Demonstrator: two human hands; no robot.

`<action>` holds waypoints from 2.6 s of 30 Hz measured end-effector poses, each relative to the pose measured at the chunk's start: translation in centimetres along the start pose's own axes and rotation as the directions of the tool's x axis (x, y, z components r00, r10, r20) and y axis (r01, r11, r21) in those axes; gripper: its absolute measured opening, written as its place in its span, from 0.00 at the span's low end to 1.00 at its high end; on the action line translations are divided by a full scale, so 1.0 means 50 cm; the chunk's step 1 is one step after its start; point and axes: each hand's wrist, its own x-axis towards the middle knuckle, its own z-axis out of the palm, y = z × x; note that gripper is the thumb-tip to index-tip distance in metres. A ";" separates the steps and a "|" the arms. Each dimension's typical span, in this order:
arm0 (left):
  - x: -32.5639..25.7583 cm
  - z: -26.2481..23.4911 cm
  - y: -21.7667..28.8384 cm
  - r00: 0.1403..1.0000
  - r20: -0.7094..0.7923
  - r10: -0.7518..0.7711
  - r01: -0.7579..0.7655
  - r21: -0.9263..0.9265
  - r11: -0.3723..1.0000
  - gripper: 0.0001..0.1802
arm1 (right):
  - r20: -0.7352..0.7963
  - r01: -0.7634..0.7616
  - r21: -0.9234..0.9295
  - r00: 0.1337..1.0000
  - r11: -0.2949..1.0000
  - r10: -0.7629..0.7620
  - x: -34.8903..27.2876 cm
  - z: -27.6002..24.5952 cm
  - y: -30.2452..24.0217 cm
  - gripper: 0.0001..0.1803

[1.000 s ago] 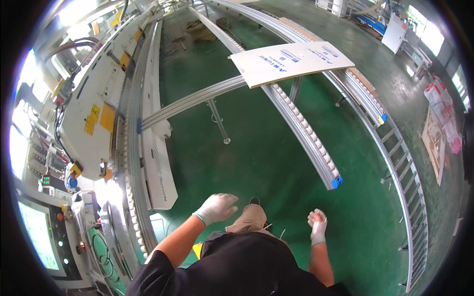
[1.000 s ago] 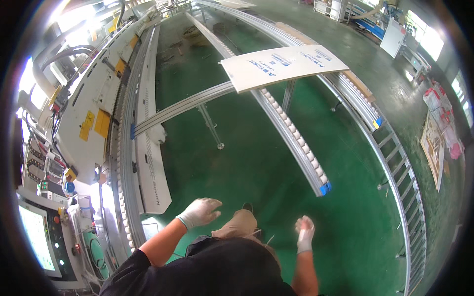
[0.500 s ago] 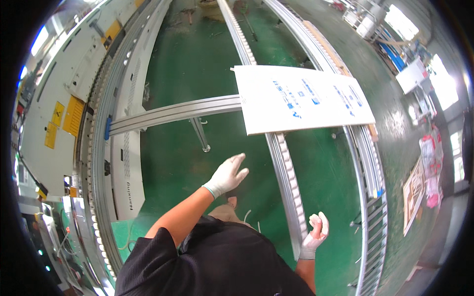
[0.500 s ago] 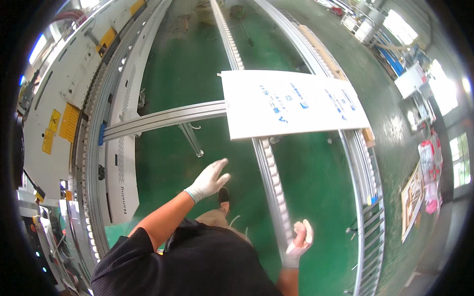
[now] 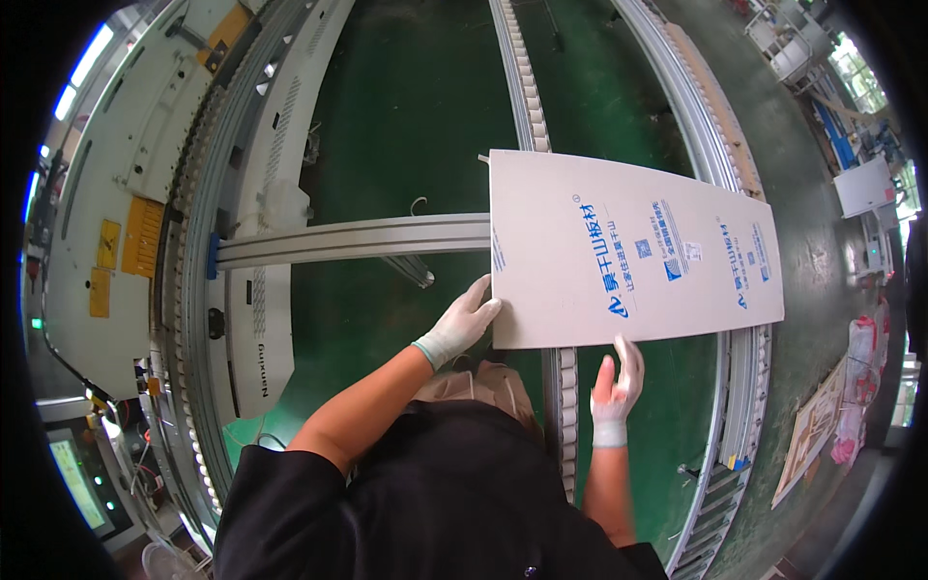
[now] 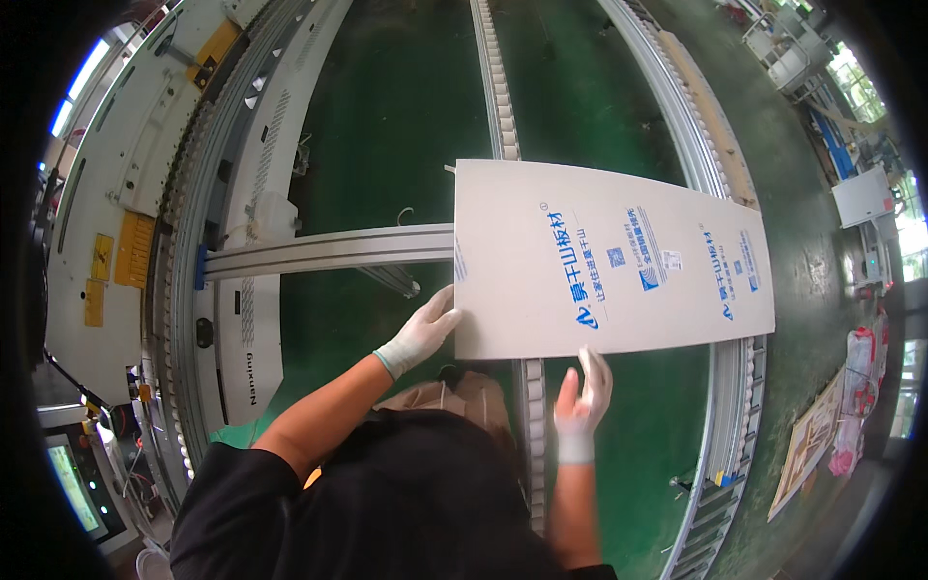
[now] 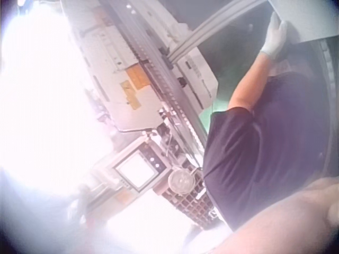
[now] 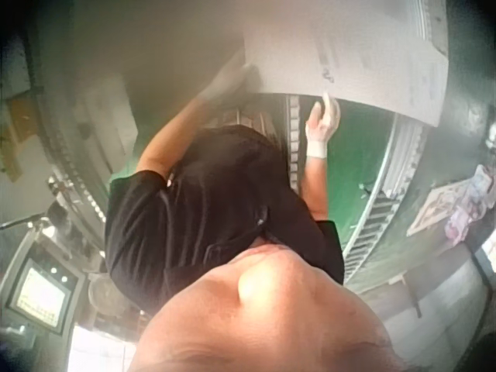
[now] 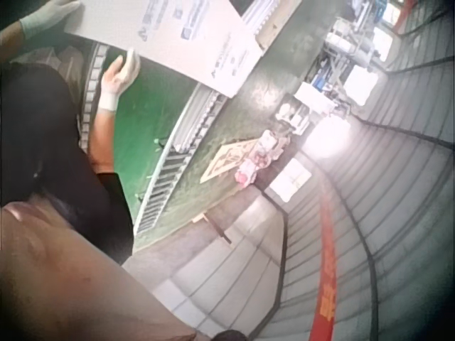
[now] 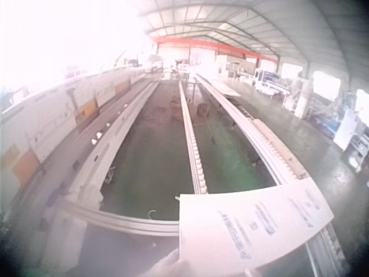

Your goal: The person feeds wooden boards into an edge-banding machine, adjusts internal components using a small tool, and interacts with a touch-screen control panel.

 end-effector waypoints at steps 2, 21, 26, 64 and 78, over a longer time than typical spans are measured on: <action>0.038 -0.031 0.007 0.998 -0.043 -0.034 0.036 0.056 0.998 0.35 | 0.043 0.070 -0.029 0.997 0.997 -0.069 0.115 0.055 0.014 0.21; 0.502 -0.335 0.224 0.937 0.309 0.162 -0.345 0.752 0.562 0.10 | 0.331 0.238 -0.490 0.941 0.839 -0.073 0.633 0.495 -0.052 0.20; 0.530 -0.343 0.234 0.868 0.464 0.178 -0.493 0.761 0.423 0.12 | 0.296 0.140 -0.584 0.954 0.800 0.050 0.672 0.501 -0.059 0.17; 0.559 -0.293 0.278 0.912 0.411 -0.010 -0.389 0.869 0.305 0.20 | 0.560 0.211 -0.626 0.791 0.751 0.245 0.831 0.357 0.144 0.35; 0.282 -0.298 0.133 0.944 -0.229 0.239 -0.167 0.293 0.941 0.13 | 0.511 0.141 -0.570 0.832 0.809 0.215 0.862 0.353 0.209 0.38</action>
